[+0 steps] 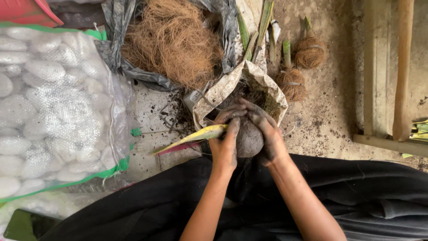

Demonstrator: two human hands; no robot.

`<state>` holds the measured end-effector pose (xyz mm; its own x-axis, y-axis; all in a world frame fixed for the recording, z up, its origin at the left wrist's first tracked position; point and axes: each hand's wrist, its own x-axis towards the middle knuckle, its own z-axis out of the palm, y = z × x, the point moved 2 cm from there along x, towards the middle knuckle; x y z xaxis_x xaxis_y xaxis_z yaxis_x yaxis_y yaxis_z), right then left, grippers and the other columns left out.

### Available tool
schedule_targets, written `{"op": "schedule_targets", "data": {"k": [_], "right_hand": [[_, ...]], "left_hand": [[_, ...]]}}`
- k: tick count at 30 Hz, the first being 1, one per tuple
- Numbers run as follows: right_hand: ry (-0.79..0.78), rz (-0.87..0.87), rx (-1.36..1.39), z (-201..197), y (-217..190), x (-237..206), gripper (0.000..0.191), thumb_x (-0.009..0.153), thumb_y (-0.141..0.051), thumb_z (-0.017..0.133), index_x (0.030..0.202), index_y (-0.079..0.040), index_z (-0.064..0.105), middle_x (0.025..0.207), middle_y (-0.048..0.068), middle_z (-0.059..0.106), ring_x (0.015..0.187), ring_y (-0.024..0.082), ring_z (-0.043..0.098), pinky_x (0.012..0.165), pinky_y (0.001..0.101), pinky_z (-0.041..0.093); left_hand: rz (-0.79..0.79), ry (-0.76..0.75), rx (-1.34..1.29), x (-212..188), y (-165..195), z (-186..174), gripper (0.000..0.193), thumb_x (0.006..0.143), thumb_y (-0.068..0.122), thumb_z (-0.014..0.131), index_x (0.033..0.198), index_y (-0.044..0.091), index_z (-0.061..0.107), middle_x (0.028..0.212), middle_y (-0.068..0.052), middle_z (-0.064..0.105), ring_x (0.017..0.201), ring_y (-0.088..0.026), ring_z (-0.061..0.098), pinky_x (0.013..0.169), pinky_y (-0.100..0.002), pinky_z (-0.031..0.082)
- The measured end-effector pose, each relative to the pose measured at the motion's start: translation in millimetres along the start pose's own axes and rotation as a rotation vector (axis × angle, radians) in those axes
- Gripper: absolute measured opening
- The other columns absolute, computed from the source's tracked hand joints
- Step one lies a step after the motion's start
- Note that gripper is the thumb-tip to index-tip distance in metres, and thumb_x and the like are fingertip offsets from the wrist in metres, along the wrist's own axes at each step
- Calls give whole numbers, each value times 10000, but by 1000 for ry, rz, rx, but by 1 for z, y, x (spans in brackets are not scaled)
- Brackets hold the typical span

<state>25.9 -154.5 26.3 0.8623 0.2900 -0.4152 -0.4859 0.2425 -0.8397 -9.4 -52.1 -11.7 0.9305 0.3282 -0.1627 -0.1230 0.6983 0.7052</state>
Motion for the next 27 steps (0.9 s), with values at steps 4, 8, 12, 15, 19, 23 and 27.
{"op": "schedule_targets", "data": {"k": [4,8,12,15,19,23,27], "right_hand": [[58,-422,-467,-4,-4,-3,825,929,-592,683,1465,26,575,1674,212,433,1571,363,423,1290,493,375],[-59,-247,-8,-5,-1,-1,802,891,-542,687,1521,-86,493,1649,229,366,1501,419,395,1203,543,400],[-21,-39,94,0,2,1,843,877,-509,678,1536,-28,469,1596,324,381,1427,469,431,1150,571,422],[24,-645,-602,5,-9,-5,763,964,-565,598,1473,-10,477,1709,225,303,1616,385,343,1347,531,324],[-35,-405,-278,-1,-3,-2,973,921,-650,689,1588,-19,366,1715,241,259,1582,423,291,1277,542,292],[-37,-380,-406,-6,-3,1,855,949,-667,589,1495,-11,546,1711,235,375,1596,412,360,1295,519,339],[-61,-888,-865,4,-8,-6,613,972,-542,582,1371,-77,595,1654,204,382,1597,383,365,1342,515,329]], "left_hand": [[-126,175,-119,1,0,-1,320,890,200,736,1172,60,677,1229,-67,686,1148,-216,659,1066,-455,523],[35,-39,14,1,6,2,270,979,196,722,1182,19,724,1219,-128,727,1121,-275,692,1056,-497,543],[271,-58,203,1,9,2,200,1058,192,699,1177,32,713,1316,-119,682,1314,-265,644,1229,-469,502],[-292,288,-243,3,-7,-5,262,904,172,657,1145,88,713,1213,-91,720,1096,-237,687,1018,-441,537],[-136,142,-200,7,-3,-5,249,1009,165,614,1171,-8,690,1196,-145,714,1139,-280,661,1049,-448,522],[32,59,-16,7,5,-1,263,1005,135,580,1218,6,666,1245,-106,693,1218,-234,640,1107,-364,531],[-308,137,-545,5,2,3,352,977,283,554,1185,27,677,1151,-116,719,1063,-257,669,930,-394,548]]}}
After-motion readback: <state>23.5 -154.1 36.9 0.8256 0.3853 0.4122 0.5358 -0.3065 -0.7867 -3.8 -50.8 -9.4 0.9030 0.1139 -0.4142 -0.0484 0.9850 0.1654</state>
